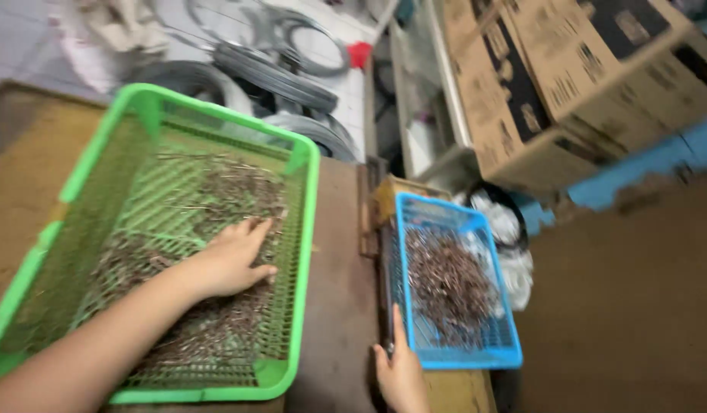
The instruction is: Sorting and processing small metal rods from a green basket into a blue basket using a manual press tool.
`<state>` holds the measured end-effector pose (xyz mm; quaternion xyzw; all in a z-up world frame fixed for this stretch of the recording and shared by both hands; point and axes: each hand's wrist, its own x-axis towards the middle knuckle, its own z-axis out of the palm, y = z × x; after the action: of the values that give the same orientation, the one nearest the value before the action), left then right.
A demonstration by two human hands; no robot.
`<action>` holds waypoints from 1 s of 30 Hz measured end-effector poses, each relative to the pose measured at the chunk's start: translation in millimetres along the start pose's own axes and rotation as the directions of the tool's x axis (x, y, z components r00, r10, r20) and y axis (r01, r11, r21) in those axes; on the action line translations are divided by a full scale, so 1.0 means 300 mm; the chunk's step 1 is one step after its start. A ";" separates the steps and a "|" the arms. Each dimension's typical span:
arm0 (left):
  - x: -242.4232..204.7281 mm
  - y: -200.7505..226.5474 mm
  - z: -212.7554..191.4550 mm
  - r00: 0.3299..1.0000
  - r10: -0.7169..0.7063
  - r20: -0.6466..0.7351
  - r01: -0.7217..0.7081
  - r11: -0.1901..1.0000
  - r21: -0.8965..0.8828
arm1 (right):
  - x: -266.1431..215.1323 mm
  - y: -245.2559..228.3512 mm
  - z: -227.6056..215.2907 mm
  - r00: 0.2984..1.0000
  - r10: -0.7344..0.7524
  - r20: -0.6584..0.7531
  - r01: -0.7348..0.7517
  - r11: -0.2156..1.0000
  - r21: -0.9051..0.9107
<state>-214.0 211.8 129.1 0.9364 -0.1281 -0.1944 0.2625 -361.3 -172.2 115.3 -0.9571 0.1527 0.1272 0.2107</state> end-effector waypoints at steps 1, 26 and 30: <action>-0.005 0.001 -0.007 0.999 -0.027 -0.023 0.026 1.000 -0.014 | 0.028 0.028 0.016 0.999 -0.033 0.010 0.033 0.999 -0.014; 0.005 -0.019 0.014 0.997 -0.071 0.021 0.066 0.982 0.179 | 0.037 0.008 0.021 0.999 -0.001 -0.053 0.006 0.996 0.086; 0.049 -0.064 0.052 1.000 0.002 -0.018 0.002 0.980 0.197 | 0.030 -0.007 0.015 0.998 0.002 -0.069 0.003 0.998 0.067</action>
<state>-204.9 215.7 102.0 0.9595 -0.1443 -0.1720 0.1698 -353.0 -170.6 109.3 -0.9534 0.1639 0.0887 0.2371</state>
